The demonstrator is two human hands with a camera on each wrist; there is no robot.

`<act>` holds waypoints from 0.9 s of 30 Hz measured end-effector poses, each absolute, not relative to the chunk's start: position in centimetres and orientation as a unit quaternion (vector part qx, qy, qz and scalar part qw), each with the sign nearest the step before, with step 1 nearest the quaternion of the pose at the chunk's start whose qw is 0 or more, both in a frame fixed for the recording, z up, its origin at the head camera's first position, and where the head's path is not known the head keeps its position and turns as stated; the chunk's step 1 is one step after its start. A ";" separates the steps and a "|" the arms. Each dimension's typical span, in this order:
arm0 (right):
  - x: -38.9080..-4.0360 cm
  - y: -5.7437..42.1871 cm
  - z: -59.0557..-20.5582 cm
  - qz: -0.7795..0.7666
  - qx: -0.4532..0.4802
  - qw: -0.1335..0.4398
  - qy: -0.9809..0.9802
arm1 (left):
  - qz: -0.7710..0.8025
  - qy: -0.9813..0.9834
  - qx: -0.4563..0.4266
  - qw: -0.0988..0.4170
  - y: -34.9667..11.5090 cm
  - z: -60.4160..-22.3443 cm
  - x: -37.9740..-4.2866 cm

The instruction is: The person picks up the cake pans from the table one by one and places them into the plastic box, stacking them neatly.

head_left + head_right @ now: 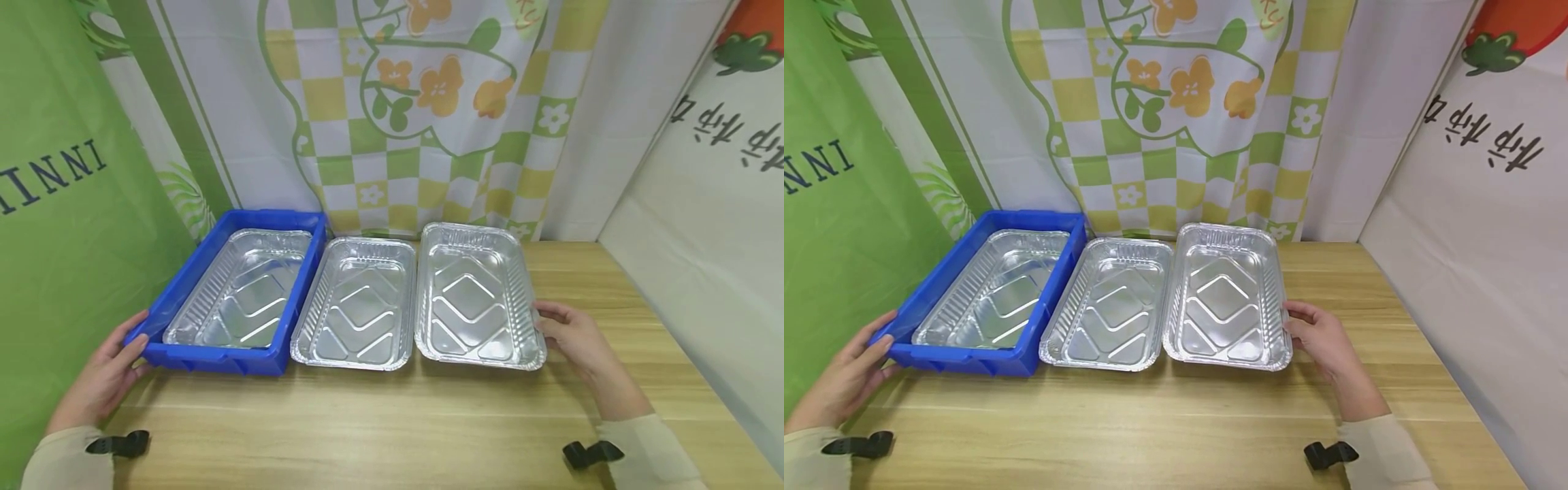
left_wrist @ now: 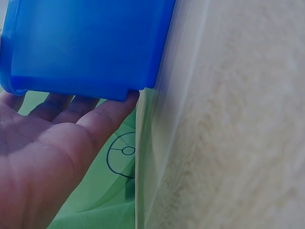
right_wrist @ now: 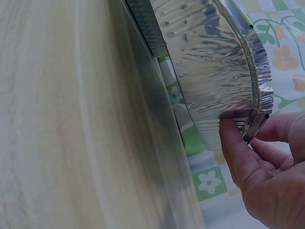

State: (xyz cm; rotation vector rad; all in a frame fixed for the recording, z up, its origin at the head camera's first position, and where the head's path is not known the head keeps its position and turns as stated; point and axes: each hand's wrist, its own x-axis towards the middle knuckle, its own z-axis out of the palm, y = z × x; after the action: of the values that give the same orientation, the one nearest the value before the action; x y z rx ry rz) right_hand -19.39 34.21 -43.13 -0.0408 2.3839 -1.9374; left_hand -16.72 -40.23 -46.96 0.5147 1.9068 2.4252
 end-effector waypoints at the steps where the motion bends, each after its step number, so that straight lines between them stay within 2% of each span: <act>1: -19.4 34.2 -43.0 -0.630 -0.015 0.032 0.776 | 0.776 0.608 0.165 0.007 -40.2 -47.0 -16.7; 27: -19.1 30.6 -41.0 -0.636 -0.024 0.003 0.771 | 0.790 0.587 0.177 0.008 -40.4 -47.3 -17.1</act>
State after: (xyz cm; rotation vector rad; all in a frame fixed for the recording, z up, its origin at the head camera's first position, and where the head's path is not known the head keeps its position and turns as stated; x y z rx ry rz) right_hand -19.08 30.60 -41.02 -0.0764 2.4192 -1.9943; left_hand -17.06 -40.44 -47.33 0.5519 1.8350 2.4696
